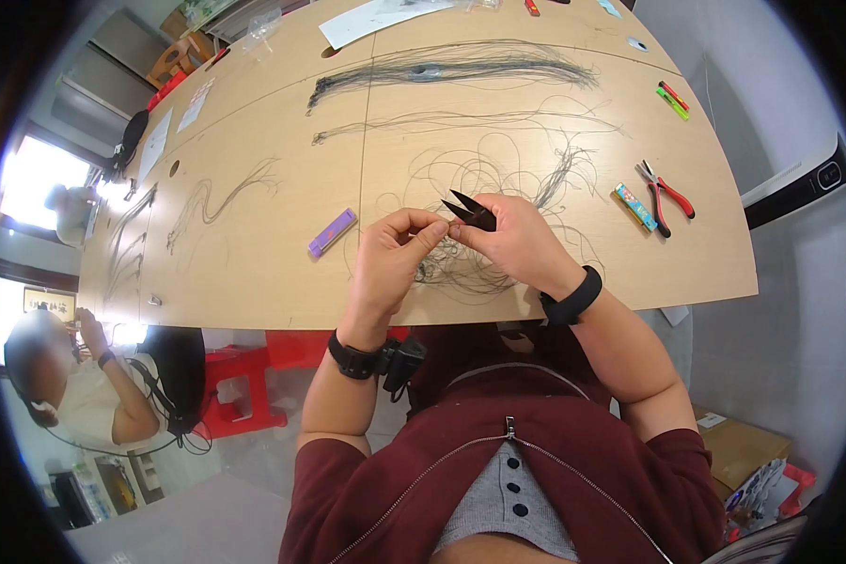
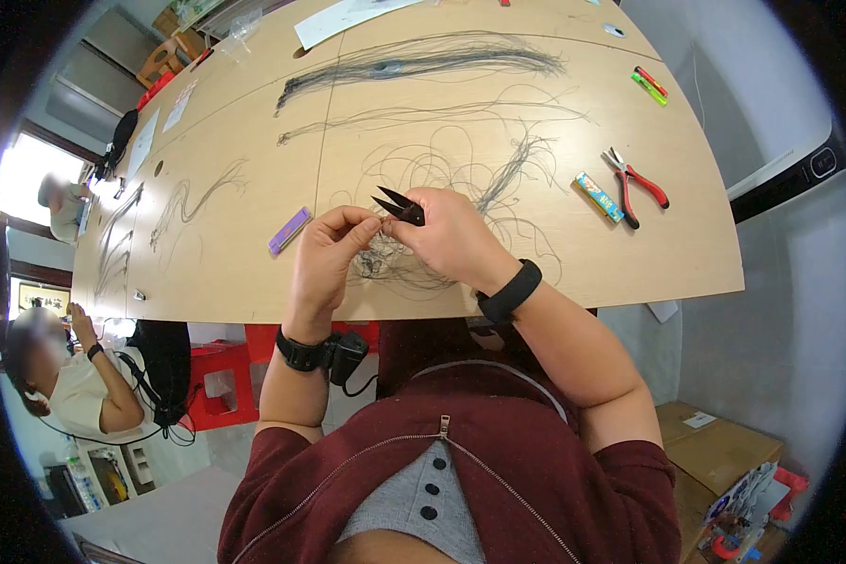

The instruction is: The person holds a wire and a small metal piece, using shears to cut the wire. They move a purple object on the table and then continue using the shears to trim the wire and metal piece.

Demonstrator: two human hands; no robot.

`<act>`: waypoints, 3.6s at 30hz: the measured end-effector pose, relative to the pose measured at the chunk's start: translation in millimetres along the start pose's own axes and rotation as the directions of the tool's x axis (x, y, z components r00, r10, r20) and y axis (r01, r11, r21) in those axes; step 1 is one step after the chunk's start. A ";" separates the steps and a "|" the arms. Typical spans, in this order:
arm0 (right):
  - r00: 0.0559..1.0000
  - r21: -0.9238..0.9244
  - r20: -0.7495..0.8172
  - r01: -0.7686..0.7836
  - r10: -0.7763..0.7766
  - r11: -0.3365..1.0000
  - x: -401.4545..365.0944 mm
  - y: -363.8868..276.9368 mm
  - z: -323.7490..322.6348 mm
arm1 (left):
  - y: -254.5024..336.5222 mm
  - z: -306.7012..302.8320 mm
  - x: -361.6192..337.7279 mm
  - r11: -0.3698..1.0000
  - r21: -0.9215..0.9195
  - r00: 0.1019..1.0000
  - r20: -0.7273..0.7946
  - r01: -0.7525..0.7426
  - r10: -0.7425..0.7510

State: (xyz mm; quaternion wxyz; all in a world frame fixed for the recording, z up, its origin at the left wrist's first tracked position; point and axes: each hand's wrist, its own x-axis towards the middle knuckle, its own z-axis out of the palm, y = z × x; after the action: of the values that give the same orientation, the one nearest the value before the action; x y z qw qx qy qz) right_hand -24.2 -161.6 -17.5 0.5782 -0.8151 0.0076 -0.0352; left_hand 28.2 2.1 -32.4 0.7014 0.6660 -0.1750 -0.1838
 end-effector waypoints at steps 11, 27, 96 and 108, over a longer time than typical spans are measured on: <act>0.997 -0.100 -0.072 -0.011 0.004 0.995 -2.0 -8.9 -3.1 | -0.7 -0.3 -1.2 1.000 0.002 1.000 -0.019 0.001 0.000; 0.959 -0.093 -0.232 0.146 -0.164 0.985 -0.5 2.8 2.1 | 0.4 -0.8 -0.2 1.000 -0.009 0.999 -0.033 0.003 -0.003; 0.585 -0.679 -0.016 0.589 -0.811 0.439 -45.6 -16.4 -10.5 | 31.8 31.4 -41.1 0.993 -0.116 1.000 0.017 0.008 -0.006; 0.934 -0.043 -0.141 0.326 -0.329 0.944 -41.9 -19.0 -26.9 | 26.7 34.6 -38.7 0.910 0.332 0.966 0.020 -0.249 0.257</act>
State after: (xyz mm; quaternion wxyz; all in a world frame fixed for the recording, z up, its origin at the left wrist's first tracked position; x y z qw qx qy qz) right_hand -68.4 -178.4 7.3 0.5546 -0.8055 -0.0855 -0.1904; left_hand -21.8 -7.8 -4.0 0.5991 0.7485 -0.2797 -0.0512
